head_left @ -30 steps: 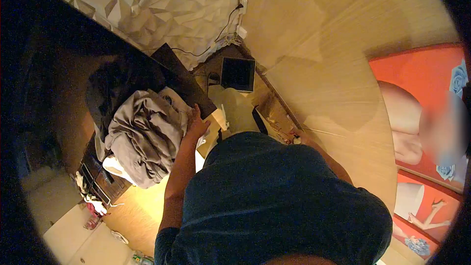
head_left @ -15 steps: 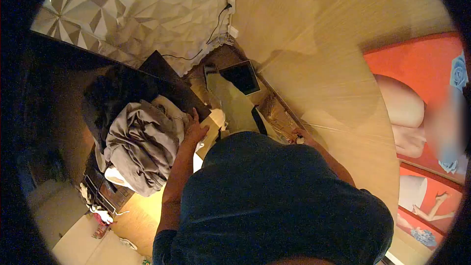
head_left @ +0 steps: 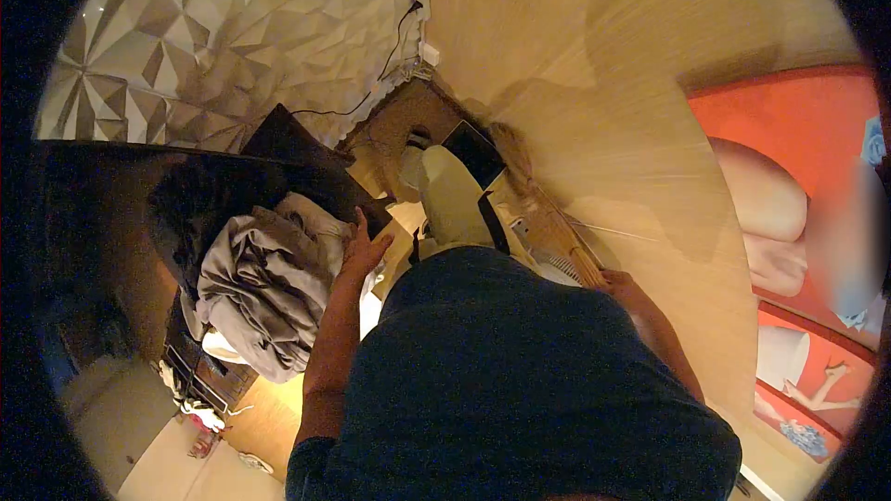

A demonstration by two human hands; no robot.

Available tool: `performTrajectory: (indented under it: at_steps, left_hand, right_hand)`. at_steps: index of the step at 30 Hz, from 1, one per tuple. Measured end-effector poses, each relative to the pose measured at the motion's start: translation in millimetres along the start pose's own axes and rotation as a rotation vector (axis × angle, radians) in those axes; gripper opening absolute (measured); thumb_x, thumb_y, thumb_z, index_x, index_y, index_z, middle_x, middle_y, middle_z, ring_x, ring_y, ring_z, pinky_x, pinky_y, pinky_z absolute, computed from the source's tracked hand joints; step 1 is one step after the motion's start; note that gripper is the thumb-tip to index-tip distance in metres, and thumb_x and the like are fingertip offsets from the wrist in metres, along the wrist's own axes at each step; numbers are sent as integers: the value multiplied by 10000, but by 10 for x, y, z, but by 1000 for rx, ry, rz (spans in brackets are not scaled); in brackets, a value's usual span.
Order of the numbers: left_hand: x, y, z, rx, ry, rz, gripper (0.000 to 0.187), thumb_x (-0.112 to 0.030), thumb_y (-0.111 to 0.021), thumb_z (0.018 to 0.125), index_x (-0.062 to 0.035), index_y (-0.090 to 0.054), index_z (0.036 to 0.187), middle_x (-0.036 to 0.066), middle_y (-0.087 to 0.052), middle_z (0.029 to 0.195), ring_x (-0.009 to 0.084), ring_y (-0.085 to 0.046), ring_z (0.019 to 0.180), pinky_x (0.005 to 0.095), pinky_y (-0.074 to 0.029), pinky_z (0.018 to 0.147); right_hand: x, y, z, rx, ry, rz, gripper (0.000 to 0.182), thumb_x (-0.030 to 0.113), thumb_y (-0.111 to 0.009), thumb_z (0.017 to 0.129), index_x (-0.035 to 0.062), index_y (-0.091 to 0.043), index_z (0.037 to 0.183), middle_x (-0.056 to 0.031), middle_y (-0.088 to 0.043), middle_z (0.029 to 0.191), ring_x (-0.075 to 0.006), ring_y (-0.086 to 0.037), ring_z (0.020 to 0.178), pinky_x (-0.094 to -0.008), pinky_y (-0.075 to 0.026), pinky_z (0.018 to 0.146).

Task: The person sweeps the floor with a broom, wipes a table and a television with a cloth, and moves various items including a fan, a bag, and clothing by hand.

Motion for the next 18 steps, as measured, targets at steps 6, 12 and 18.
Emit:
performTrajectory:
  at_steps: [6, 12, 18]
  left_hand:
    - [-210, 145, -108, 75, 83, -46, 949, -498, -548, 690, -165, 96, 1301, 312, -135, 1282, 423, -185, 1189, 430, -211, 968]
    - [-138, 4, -48, 29, 80, 38, 965, -508, -551, 686, -169, 115, 1297, 305, -138, 1284, 418, -214, 1181, 434, -241, 953]
    - [-163, 37, -86, 40, 89, 24, 959, -464, -571, 688, -146, 97, 1299, 290, -147, 1290, 415, -234, 1171, 420, -243, 955]
  right_hand:
    - [1508, 161, -440, -91, -143, -658, 541, 149, -657, 608, 32, -456, 1096, -152, -593, 870, -236, -580, 781, -332, -458, 691]
    - [1611, 266, 1081, -125, 155, -727, 566, 1, -631, 612, 124, -466, 1139, -122, -587, 822, -148, -549, 504, -283, -446, 447]
    - [1830, -688, 3538, -121, 361, -1069, 470, 133, -616, 493, 37, -556, 949, -176, -583, 860, -299, -572, 792, -352, -463, 677]
Point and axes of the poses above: each hand's wrist, its own z-axis towards the middle knuckle, its own y-axis out of the back of the hand, x = y × z, the point moved 2 cm from there along z, towards the middle knuckle
